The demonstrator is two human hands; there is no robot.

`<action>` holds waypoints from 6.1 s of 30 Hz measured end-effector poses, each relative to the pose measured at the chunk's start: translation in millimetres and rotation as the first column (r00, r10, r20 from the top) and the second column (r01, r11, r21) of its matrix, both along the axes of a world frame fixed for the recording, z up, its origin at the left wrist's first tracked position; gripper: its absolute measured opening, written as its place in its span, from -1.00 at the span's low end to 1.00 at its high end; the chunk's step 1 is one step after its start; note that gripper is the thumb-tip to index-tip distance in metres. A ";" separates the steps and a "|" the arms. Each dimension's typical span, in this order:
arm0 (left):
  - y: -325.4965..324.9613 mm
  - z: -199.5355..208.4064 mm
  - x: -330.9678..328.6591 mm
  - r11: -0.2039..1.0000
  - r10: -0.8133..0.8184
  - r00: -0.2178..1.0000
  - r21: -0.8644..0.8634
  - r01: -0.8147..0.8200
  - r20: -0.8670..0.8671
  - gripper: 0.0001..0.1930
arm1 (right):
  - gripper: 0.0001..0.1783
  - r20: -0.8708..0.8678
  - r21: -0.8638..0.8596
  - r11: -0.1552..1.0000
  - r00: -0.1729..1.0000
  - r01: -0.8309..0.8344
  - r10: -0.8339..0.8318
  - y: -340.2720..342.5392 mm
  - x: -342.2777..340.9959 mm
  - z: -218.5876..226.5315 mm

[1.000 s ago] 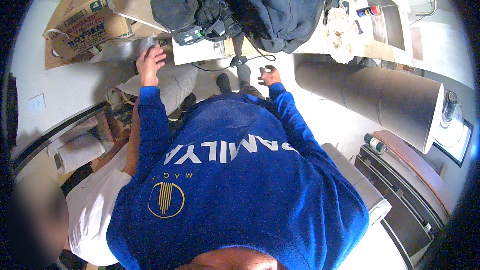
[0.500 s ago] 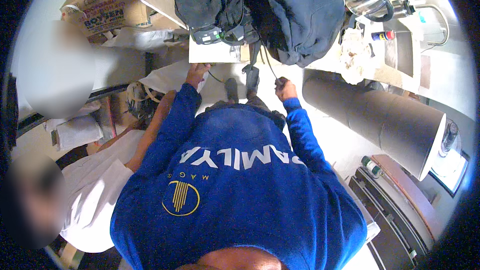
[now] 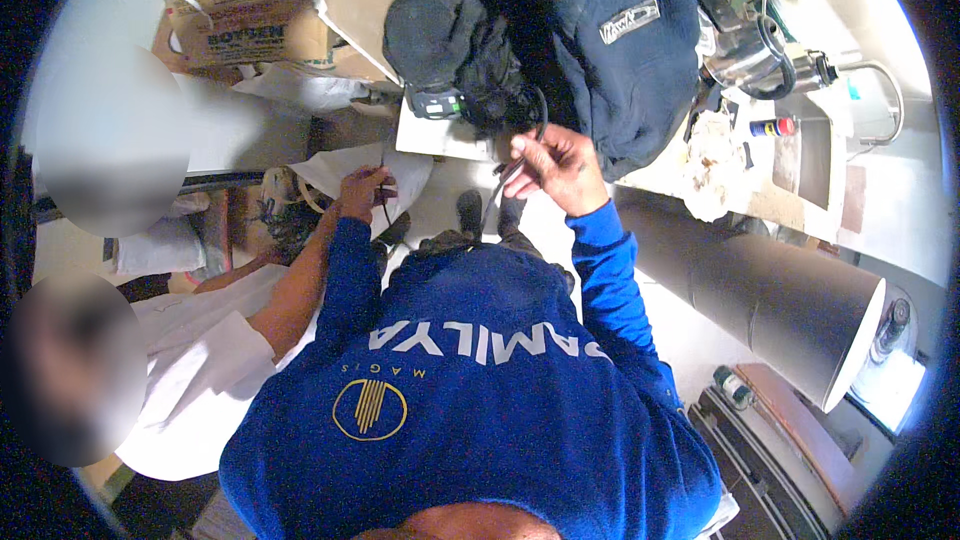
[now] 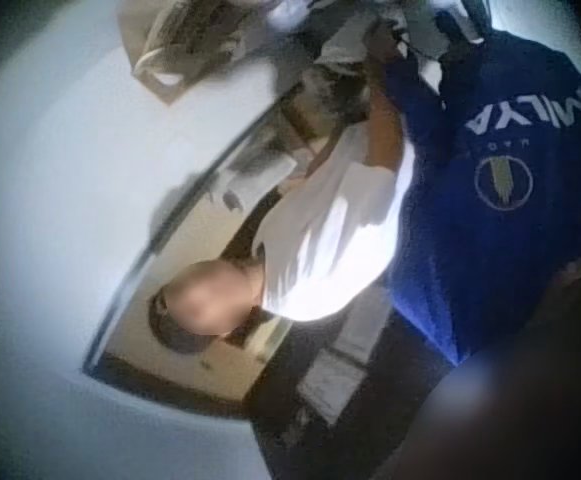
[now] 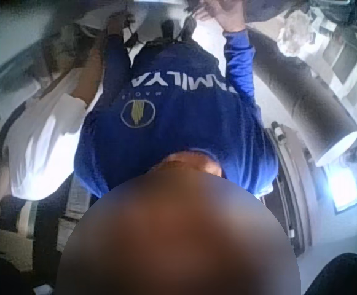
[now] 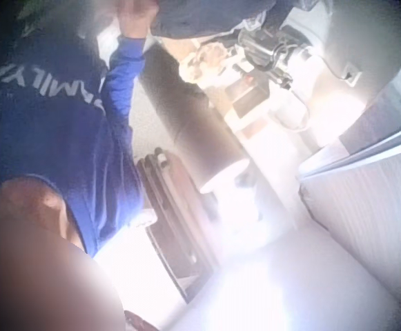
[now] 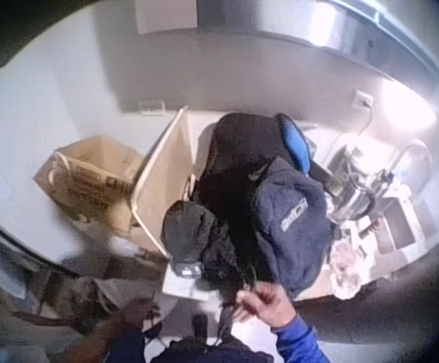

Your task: The person measures and marks a wooden cabinet using a speed square and pencil, then gathers screws and a drill. They carry a large plywood panel and fit it into the cabinet structure.

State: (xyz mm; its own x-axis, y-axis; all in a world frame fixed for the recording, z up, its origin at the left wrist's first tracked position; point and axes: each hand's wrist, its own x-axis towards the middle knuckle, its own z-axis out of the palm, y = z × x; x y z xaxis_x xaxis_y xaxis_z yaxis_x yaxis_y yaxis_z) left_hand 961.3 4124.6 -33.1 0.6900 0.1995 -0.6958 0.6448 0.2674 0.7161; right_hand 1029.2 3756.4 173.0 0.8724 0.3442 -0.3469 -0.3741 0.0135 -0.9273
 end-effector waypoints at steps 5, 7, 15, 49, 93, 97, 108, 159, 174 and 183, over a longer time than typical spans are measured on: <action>5.7 68.5 -0.9 0.996 -0.059 0.983 -0.049 0.068 0.172 -0.74 | -0.60 0.130 -0.034 0.998 0.990 0.054 -0.050 26.0 55.5 25.4; -0.6 89.8 6.0 0.994 -0.053 0.974 -0.079 0.072 0.220 -0.70 | -0.56 0.015 -0.054 0.987 0.989 0.150 -0.150 43.5 73.4 28.6; -82.6 106.6 46.6 0.924 -0.252 0.867 -0.159 0.347 0.430 -0.75 | -0.30 -0.009 0.062 0.993 0.995 0.100 -0.099 67.4 163.2 -35.2; -159.1 114.6 176.5 0.585 -0.527 0.632 0.782 -0.216 0.569 -0.79 | -0.52 0.101 0.392 0.919 0.995 -0.032 -0.009 41.4 213.8 -105.5; -130.2 104.0 241.9 0.376 -0.484 0.871 0.919 0.116 0.088 -0.66 | -0.79 -0.092 0.033 0.945 0.943 0.325 -0.321 4.1 29.5 -97.5; -126.4 98.6 241.1 0.388 -0.513 0.848 0.917 0.090 0.134 -0.65 | -0.71 -0.222 0.223 0.884 0.904 0.412 -0.365 24.3 44.2 -47.3; -126.6 104.4 219.3 0.551 -0.541 0.724 0.830 -0.080 0.429 -0.75 | -0.66 -0.159 0.602 0.735 0.949 0.312 -0.272 71.2 168.3 -9.6; -711.8 270.1 -257.7 -0.500 -0.323 -0.718 0.532 0.683 0.617 -0.83 | -0.56 -0.026 -0.857 0.238 0.423 0.457 -0.906 -354.7 -545.9 -110.7; -892.2 487.8 -443.3 -0.702 0.355 0.335 0.012 0.712 0.873 -0.57 | -0.44 -0.072 -0.675 0.055 0.009 0.735 -0.997 -373.5 -618.5 -189.2; -1154.5 455.7 -485.7 -0.566 0.658 -0.157 0.621 0.541 0.736 -0.34 | -0.41 -0.135 -0.749 0.167 0.099 0.641 -0.986 -567.1 -720.5 -208.2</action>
State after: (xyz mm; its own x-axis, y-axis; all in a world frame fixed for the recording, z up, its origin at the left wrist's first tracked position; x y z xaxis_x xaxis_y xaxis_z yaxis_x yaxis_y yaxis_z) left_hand 475.7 2970.1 422.7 -0.5750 -0.0040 0.8181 0.6351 0.6281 0.4495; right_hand 308.7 3189.3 -35.2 0.0430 -0.7981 -0.6010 -0.7338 0.3830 -0.5611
